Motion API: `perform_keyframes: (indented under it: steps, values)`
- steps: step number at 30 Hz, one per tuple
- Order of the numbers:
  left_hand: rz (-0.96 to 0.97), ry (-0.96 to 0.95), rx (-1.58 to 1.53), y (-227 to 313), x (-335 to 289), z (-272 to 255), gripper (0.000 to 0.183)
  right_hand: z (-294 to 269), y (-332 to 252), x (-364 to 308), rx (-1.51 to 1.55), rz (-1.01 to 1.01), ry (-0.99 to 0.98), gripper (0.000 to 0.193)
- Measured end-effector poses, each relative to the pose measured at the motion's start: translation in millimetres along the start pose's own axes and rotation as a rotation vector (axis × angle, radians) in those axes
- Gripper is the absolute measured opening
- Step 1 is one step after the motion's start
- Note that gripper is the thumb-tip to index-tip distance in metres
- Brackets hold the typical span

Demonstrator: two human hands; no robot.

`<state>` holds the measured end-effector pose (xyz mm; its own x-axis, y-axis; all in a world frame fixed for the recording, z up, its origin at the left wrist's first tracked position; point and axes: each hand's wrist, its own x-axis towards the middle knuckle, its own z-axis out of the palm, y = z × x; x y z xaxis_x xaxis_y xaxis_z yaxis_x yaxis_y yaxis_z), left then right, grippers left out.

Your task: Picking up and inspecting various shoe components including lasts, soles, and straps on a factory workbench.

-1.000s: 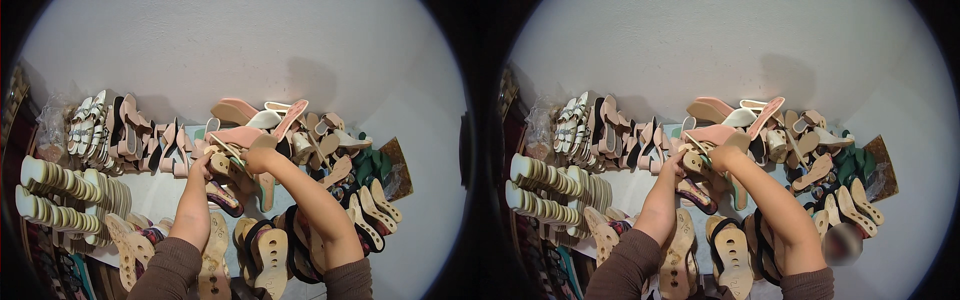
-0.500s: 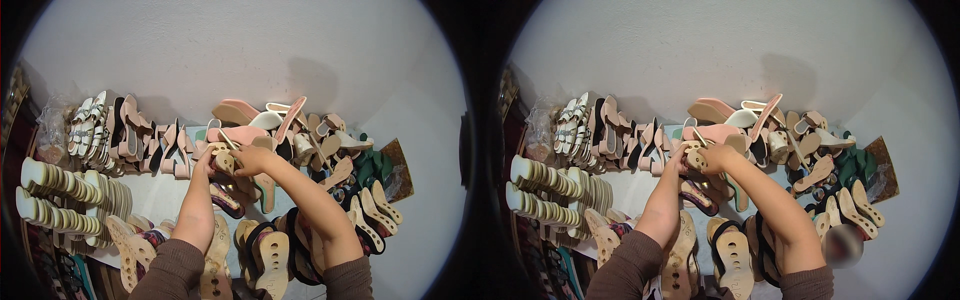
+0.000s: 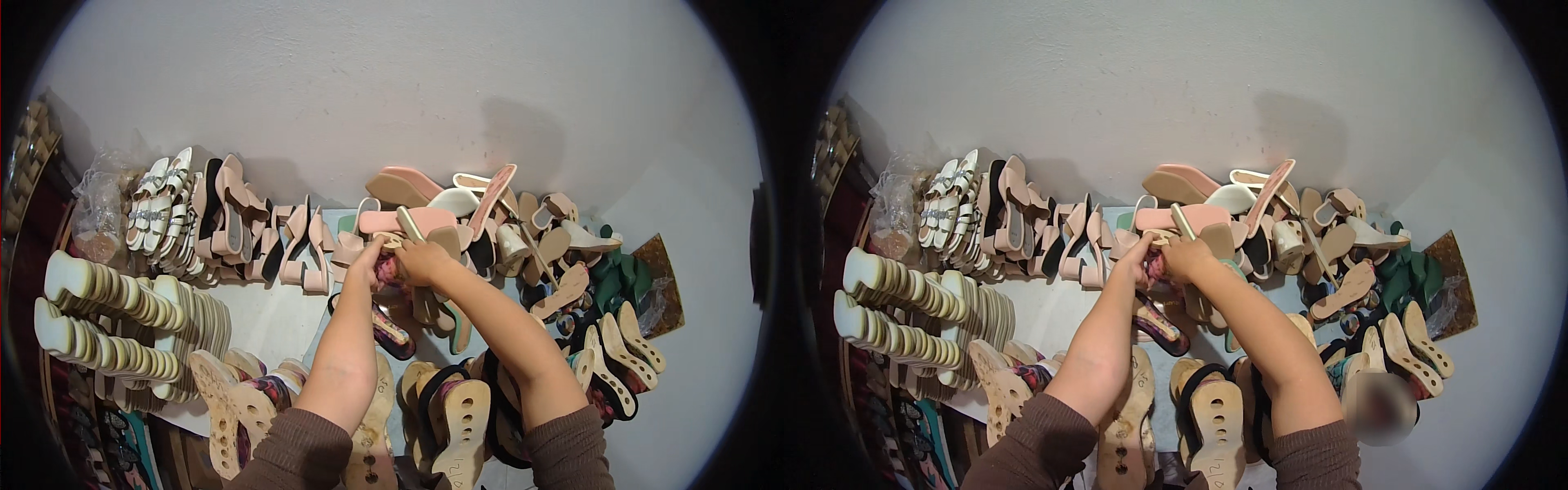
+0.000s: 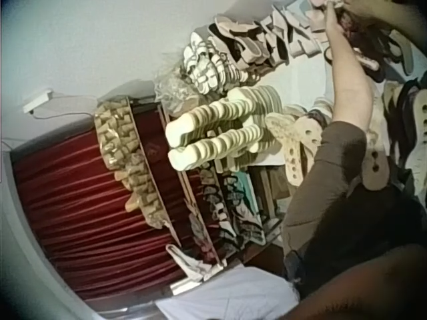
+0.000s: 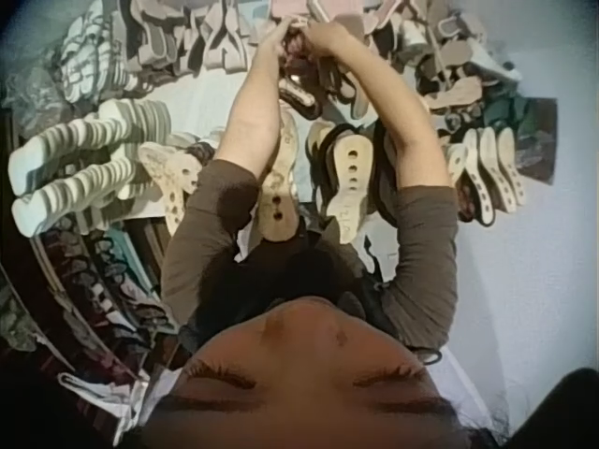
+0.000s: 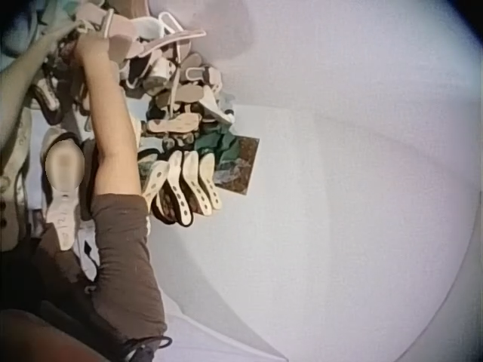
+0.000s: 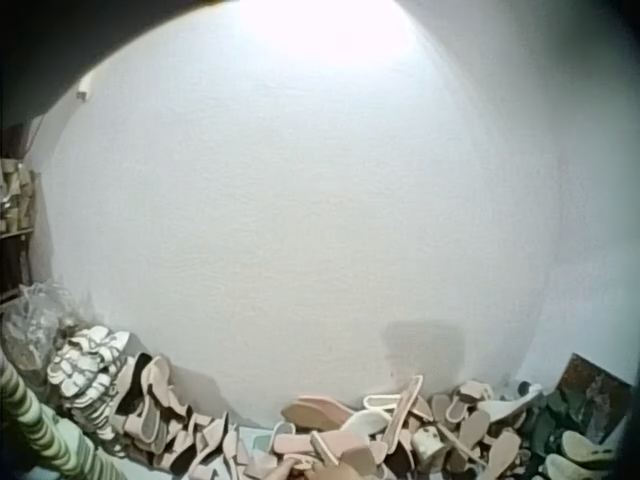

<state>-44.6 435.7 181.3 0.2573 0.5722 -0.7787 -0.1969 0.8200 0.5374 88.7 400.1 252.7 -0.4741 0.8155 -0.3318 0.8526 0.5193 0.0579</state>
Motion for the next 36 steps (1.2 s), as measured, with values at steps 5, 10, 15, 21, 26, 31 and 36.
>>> perform_keyframes:
  steps: [5,10,15,21,26,31,36]
  values:
    - [0.104,-0.081,-0.054,3,12,-31,0.040,-16,-21,2,0.134,-0.023,-0.011,0.041]
    - [0.052,-0.034,0.060,24,-5,-36,0.031,-52,-8,-15,0.210,0.006,0.023,0.040]
    - [0.259,0.065,0.145,48,-77,7,0.031,-73,25,-34,0.293,0.002,0.183,0.063]
    - [0.459,0.128,0.060,93,-118,-25,0.028,-108,-1,-47,0.365,-0.210,0.590,0.060]
    - [0.471,0.247,0.281,116,-173,-33,0.038,-137,-18,-69,0.440,-0.046,0.695,0.064]
    - [0.431,0.226,0.386,112,-234,-49,0.036,-152,-22,-97,0.584,0.089,0.974,0.070]
    - [0.342,-0.069,0.188,82,-277,-94,0.051,-162,-53,-135,0.614,0.037,0.910,0.065]
